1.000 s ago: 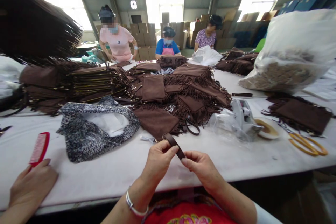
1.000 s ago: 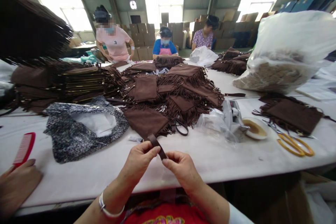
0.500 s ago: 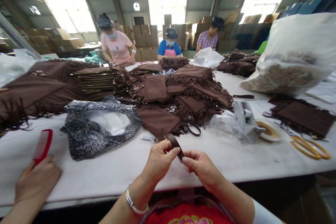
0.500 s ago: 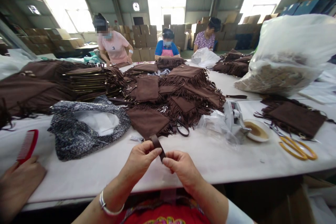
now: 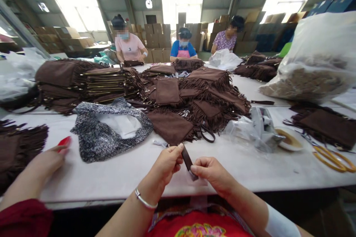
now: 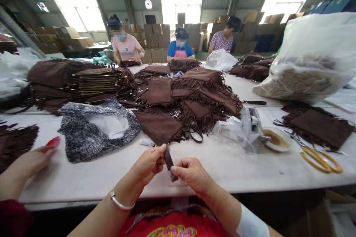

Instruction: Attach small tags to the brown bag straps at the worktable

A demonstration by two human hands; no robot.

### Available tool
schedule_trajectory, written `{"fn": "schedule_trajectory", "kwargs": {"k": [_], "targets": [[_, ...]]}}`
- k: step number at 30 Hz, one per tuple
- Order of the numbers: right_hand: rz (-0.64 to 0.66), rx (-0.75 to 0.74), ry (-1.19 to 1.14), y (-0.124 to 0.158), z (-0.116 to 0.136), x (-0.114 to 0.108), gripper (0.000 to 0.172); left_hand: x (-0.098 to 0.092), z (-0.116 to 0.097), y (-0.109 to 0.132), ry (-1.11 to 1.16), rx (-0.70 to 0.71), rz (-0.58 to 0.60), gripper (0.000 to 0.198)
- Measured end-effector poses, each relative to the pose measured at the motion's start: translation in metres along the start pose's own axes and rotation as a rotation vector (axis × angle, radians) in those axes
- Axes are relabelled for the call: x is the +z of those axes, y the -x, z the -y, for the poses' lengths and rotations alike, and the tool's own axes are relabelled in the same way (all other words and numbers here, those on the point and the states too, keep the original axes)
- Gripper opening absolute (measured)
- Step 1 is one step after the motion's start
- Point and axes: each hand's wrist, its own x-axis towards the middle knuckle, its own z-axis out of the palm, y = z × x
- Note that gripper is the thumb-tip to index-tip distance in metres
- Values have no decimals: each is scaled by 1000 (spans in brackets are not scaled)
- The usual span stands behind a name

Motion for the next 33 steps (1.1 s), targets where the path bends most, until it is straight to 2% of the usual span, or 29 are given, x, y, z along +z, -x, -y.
{"fn": "schedule_trajectory", "kwargs": {"k": [3,8,13,16,18,24,29,33], "targets": [[-97,-37,62,-3,-3,0,41,0,1,-7,77,-14,-9,53],[-210,-120,139,-23,-2,-4,39,6,11,-4,8,-4,33,43],[-199,-43,36,-38,0,-1,39,1,21,-1,8,-155,51,38],[-182,-8,53,-34,-4,1,39,-6,17,-10,120,-276,19,37],[-166,26,67,-28,-7,1,38,-7,13,-19,171,-302,-7,40],[-150,67,179,-16,-11,-7,35,3,10,-39,108,-252,-127,22],[-251,-24,318,-29,-10,-10,36,5,14,-34,135,-226,-88,13],[-296,-101,345,-47,-13,-5,34,3,19,-26,81,-140,-73,17]]}}
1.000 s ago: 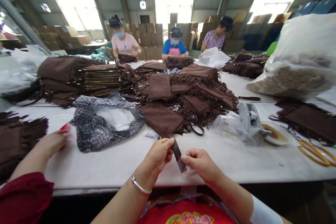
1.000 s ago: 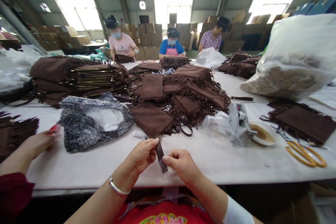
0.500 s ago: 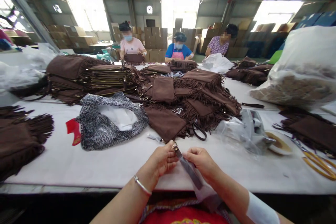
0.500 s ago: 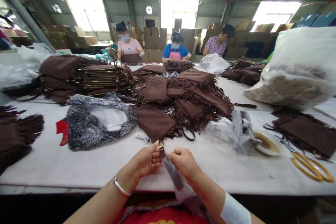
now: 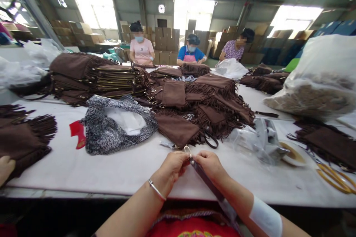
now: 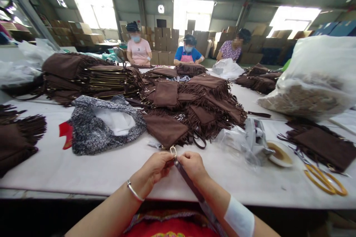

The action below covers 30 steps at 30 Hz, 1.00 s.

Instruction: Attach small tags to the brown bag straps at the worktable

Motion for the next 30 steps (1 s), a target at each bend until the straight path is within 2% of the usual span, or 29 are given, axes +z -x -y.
{"fn": "schedule_trajectory", "kwargs": {"k": [6,11,13,16,21,23,26,30], "targets": [[-48,1,-89,-13,-3,16,37,-4,9,3,-87,50,-16,16],[50,4,-156,-4,3,5,49,-6,7,3,-93,50,-26,16],[148,64,-102,7,5,-4,52,-7,5,4,-86,53,-30,19],[317,233,-105,24,3,-12,52,-7,4,7,-96,61,-18,22],[287,352,-326,28,-3,-5,38,-15,9,4,-210,107,42,21],[280,381,-360,27,-4,-3,31,-21,11,-2,-275,182,-32,19],[287,411,-363,27,-5,-4,24,-31,11,-10,-402,389,-138,27],[294,403,-346,23,-5,-5,20,-33,10,-12,-590,607,-110,22]]}}
